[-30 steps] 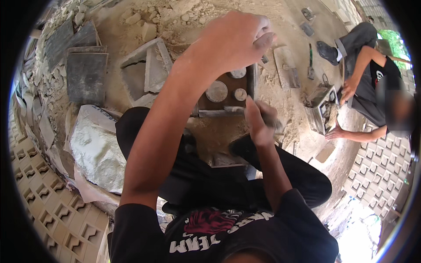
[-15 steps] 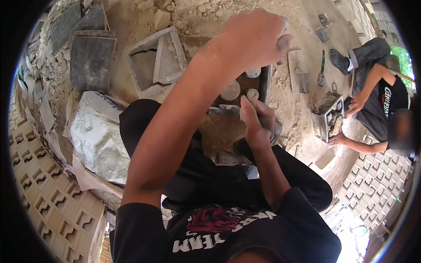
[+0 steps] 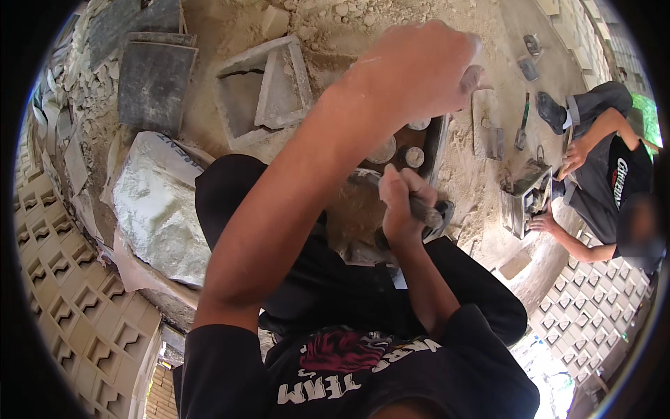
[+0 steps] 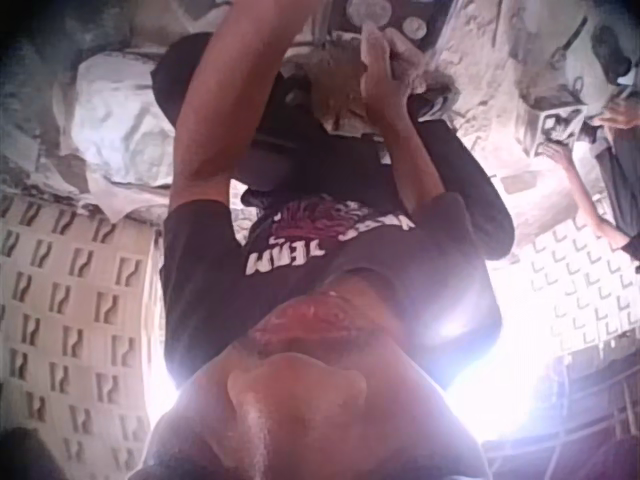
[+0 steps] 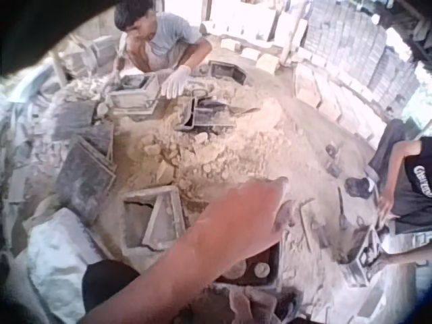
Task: The person fills a mold with sand or fine gravel using a small trowel and levels it by hand.
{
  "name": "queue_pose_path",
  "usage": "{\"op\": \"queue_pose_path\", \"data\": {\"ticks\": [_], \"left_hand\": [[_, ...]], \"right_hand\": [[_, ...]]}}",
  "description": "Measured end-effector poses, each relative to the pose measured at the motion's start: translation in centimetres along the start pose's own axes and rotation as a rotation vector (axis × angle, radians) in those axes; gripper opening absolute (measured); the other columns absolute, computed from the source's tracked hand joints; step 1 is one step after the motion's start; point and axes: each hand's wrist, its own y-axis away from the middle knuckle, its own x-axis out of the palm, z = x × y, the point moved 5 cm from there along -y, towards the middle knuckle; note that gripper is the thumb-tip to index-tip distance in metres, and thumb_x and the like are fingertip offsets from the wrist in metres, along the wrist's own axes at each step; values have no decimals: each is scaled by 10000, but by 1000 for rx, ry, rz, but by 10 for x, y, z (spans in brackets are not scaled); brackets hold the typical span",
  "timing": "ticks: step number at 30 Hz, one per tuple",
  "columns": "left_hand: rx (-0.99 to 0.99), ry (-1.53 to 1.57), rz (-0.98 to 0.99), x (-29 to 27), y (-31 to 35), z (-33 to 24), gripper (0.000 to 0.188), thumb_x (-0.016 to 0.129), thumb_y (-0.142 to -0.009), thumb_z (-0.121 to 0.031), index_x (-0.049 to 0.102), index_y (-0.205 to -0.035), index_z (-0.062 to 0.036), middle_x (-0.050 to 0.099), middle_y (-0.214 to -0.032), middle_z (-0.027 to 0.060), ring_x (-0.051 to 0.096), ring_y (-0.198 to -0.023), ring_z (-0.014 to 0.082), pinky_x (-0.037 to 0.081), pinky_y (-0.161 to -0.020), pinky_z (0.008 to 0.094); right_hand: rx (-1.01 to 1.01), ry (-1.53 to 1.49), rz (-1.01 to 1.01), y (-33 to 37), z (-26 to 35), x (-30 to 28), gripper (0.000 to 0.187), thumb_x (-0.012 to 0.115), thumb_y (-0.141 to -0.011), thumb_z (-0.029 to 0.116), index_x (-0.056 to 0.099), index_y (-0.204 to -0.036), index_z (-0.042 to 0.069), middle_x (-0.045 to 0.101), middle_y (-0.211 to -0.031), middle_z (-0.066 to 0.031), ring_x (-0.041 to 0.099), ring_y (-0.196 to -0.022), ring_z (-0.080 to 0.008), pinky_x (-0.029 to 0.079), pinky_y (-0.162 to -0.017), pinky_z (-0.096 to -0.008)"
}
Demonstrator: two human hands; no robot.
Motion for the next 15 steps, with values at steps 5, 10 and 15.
{"op": "queue_pose_path", "data": {"ticks": [5, 10, 15], "left_hand": [[89, 55, -78, 0, 1, -6, 259, 603, -891, -259, 650, -969, -16, 687, -791, 190, 686, -788, 375, 547, -720, 467], [-3, -105, -25, -6, -1, -8, 268, 576, -923, -262, 639, -927, -1, 669, -746, 196, 675, -713, 352, 538, -676, 452], [29, -85, -63, -8, -1, -1, 280, 578, -913, -287, 582, -924, -7, 633, -770, 234, 632, -790, 437, 500, -725, 525]], "right_hand": [[-133, 73, -17, 6, 20, 5, 344, 587, -919, 65, 423, -618, 43, 411, -570, 29, 387, -539, -59, 314, -495, -265], [-34, -52, 73, 4, 12, 8, 309, 608, -912, 47, 487, -630, 15, 452, -555, 16, 388, -535, -50, 329, -485, -275], [-29, 12, 127, 0, 22, 18, 392, 603, -947, 94, 451, -593, 20, 423, -541, 5, 367, -512, -67, 300, -466, -284]]}}
